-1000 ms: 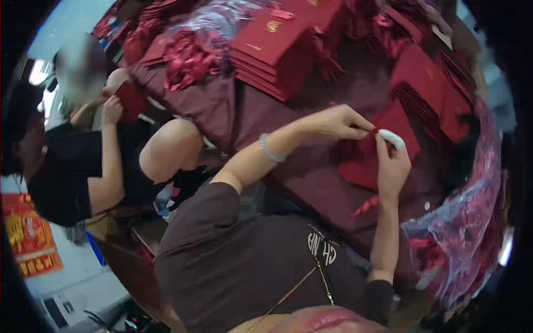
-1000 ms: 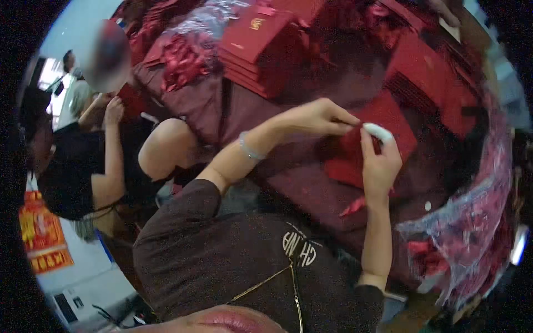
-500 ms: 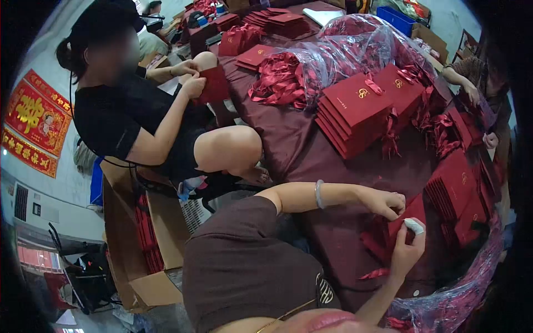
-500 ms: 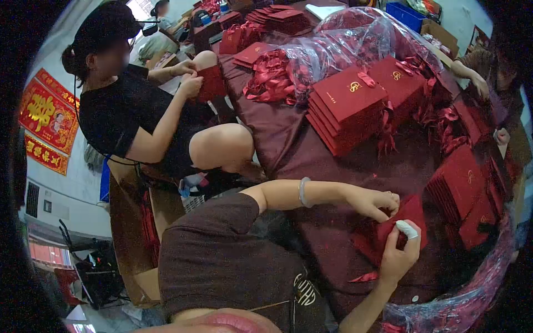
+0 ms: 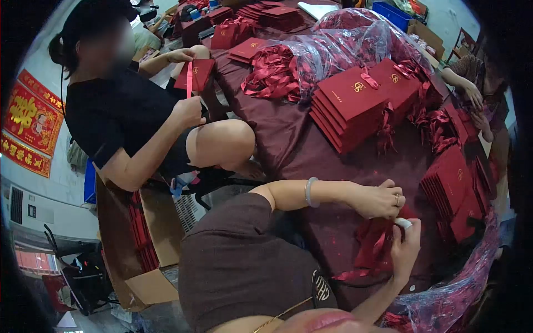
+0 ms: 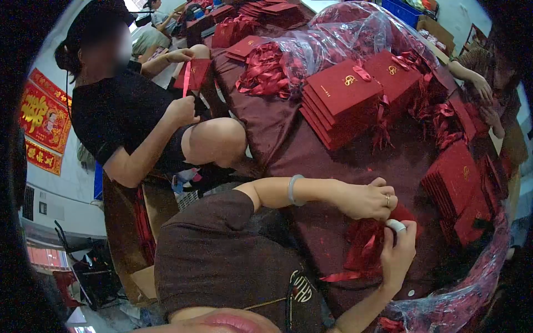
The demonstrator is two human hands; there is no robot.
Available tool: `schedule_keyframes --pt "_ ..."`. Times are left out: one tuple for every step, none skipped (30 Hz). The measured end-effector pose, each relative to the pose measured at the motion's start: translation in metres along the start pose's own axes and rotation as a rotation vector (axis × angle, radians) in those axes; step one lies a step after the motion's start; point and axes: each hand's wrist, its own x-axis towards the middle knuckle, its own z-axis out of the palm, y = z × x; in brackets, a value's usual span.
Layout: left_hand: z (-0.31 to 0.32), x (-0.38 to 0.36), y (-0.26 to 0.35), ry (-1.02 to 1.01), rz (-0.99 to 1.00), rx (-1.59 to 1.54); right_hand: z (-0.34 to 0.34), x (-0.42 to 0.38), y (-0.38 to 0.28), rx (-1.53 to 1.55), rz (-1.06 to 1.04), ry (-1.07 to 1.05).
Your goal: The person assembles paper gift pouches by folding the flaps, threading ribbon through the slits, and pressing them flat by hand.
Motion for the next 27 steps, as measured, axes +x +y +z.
schedule_keyframes --pt "0.0 0.0 -0.001 0.019 0.099 0.11 -0.002 -0.001 -0.002 -0.059 0.036 -0.039" --pt "0.0 0.001 -0.001 0.038 0.199 0.219 -0.001 -0.003 -0.001 0.053 0.127 -0.06" --pt "-0.001 0.001 0.002 0.059 0.21 0.29 -0.003 -0.003 0.0 0.052 0.127 -0.058" --pt "-0.002 0.001 0.003 0.058 0.213 0.29 -0.007 -0.003 0.0 0.083 0.084 -0.097" --pt "-0.003 0.002 0.002 0.089 0.212 0.447 -0.01 -0.003 0.0 0.115 0.041 -0.135" --pt "-0.006 0.002 0.002 0.12 0.21 0.604 -0.013 -0.005 0.0 0.122 0.02 -0.221" --pt "-0.012 0.002 -0.001 0.119 0.21 0.605 -0.014 -0.005 -0.003 0.123 0.019 -0.22" --pt "-0.021 0.002 -0.008 0.134 0.137 0.57 -0.012 -0.005 -0.009 0.11 0.029 -0.165" --pt "-0.03 0.001 -0.015 0.149 0.064 0.534 -0.011 -0.005 -0.012 0.097 0.039 -0.11" --pt "-0.027 -0.001 -0.032 0.191 0.06 0.667 -0.009 -0.009 -0.007 0.143 0.212 -0.119" --pt "-0.035 -0.004 -0.039 0.173 -0.023 0.696 -0.007 -0.006 -0.003 0.084 0.19 -0.086" --pt "-0.039 -0.006 -0.043 0.158 -0.109 0.719 -0.006 -0.005 0.002 0.021 0.17 -0.058" --pt "-0.039 -0.007 -0.043 0.031 -0.24 0.676 -0.005 -0.005 0.01 0.058 0.213 -0.076" --pt "-0.038 -0.009 -0.049 0.082 -0.266 0.636 0.0 -0.005 0.013 0.056 0.216 -0.076" --pt "-0.04 -0.009 -0.051 0.132 -0.292 0.595 0.004 -0.005 0.015 0.024 0.196 -0.049" --pt "-0.039 -0.011 -0.052 0.143 -0.3 0.408 0.008 -0.005 0.017 -0.009 0.176 -0.022" --pt "-0.034 -0.009 -0.049 0.142 -0.297 0.402 0.009 -0.004 0.02 0.047 0.27 -0.039" --pt "-0.031 -0.003 -0.038 0.319 -0.26 0.455 0.01 -0.004 0.017 0.042 0.279 -0.038" --pt "-0.026 0.003 -0.026 0.499 -0.22 0.505 0.011 -0.002 0.012 0.005 0.293 -0.022" --pt "-0.017 0.007 -0.013 0.549 -0.166 0.271 0.011 -0.003 0.01 -0.03 0.307 -0.007" --pt "-0.007 0.01 0.005 0.403 -0.279 -0.002 0.012 -0.004 0.01 -0.034 0.313 -0.006" --pt "0.004 0.009 0.012 0.195 -0.277 -0.088 0.015 -0.004 0.012 -0.001 0.305 0.034" --pt "0.024 0.002 0.016 0.126 -0.284 -0.019 0.018 -0.005 0.015 0.031 0.294 0.072" --pt "0.027 0.001 0.015 -0.15 -0.323 0.091 0.021 -0.005 0.019 0.062 0.281 0.106" --pt "0.031 -0.001 0.015 -0.14 -0.328 0.088 0.02 -0.006 0.024 0.05 0.323 0.062" --pt "0.034 -0.003 0.014 -0.028 -0.325 0.046 0.019 -0.008 0.023 0.046 0.318 0.055" --pt "0.035 -0.004 0.013 0.082 -0.319 0.006 0.017 -0.008 0.009 0.027 0.368 -0.047"
